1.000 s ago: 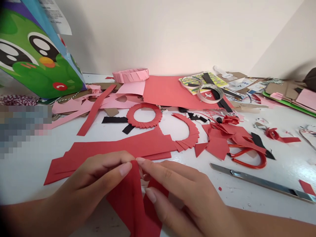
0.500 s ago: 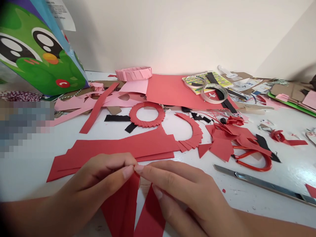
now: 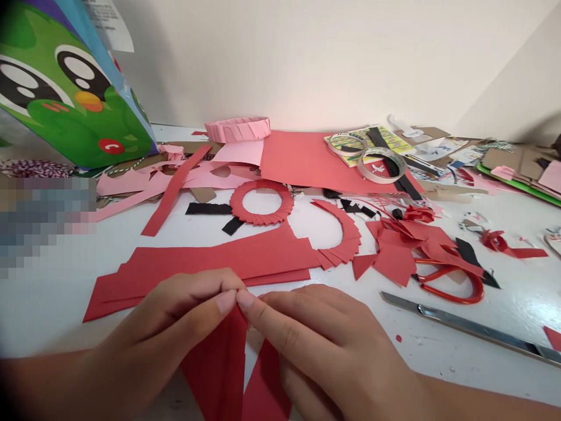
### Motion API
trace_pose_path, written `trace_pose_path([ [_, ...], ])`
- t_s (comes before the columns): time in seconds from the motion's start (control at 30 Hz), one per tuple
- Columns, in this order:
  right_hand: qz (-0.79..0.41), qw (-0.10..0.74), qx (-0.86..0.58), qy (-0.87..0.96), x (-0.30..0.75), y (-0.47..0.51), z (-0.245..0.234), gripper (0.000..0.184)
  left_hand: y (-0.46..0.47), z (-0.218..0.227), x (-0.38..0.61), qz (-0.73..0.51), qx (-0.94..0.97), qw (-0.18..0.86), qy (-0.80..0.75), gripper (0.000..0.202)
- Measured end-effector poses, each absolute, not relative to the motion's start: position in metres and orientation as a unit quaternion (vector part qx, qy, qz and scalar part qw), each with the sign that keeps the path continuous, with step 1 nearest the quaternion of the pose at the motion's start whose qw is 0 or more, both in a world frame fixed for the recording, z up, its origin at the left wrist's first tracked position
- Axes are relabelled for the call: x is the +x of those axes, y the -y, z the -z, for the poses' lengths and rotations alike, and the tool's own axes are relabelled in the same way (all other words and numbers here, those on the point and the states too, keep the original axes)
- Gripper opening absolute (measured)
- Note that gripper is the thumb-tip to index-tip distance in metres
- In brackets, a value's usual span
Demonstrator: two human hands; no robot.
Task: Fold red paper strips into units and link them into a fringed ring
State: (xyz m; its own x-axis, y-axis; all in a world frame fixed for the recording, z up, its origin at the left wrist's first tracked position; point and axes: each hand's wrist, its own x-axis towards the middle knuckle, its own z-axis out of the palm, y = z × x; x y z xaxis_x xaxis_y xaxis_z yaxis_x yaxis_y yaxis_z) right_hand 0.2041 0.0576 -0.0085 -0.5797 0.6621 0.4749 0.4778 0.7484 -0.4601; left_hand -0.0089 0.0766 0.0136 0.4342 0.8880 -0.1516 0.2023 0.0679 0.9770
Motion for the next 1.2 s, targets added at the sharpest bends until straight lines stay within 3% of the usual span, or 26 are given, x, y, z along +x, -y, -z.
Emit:
trace_pose_path([
  [0.6, -0.029, 0.282, -0.331, 0.9, 0.203, -0.061, -0.003, 0.033, -0.077, -0.017, -0.011, -0.286, 0.627, 0.602, -0.404, 0.026],
  [0.83, -0.172, 0.312, -0.341, 0.87, 0.215, -0.056, 0.013, 0.052, -0.078, -0.018, -0.013, -0.246, 0.624, 0.635, -0.383, 0.026],
  [1.0, -0.237, 0.33, -0.335, 0.85, 0.219, -0.058, 0.013, 0.052, -0.075, -0.02, -0.008, -0.281, 0.626, 0.614, -0.39, 0.029],
  [1.2, -0.254, 0.352, -0.388, 0.813, 0.207, -0.061, 0.0, 0.014, -0.076, -0.025, -0.008, -0.226, 0.684, 0.572, -0.392, 0.032],
])
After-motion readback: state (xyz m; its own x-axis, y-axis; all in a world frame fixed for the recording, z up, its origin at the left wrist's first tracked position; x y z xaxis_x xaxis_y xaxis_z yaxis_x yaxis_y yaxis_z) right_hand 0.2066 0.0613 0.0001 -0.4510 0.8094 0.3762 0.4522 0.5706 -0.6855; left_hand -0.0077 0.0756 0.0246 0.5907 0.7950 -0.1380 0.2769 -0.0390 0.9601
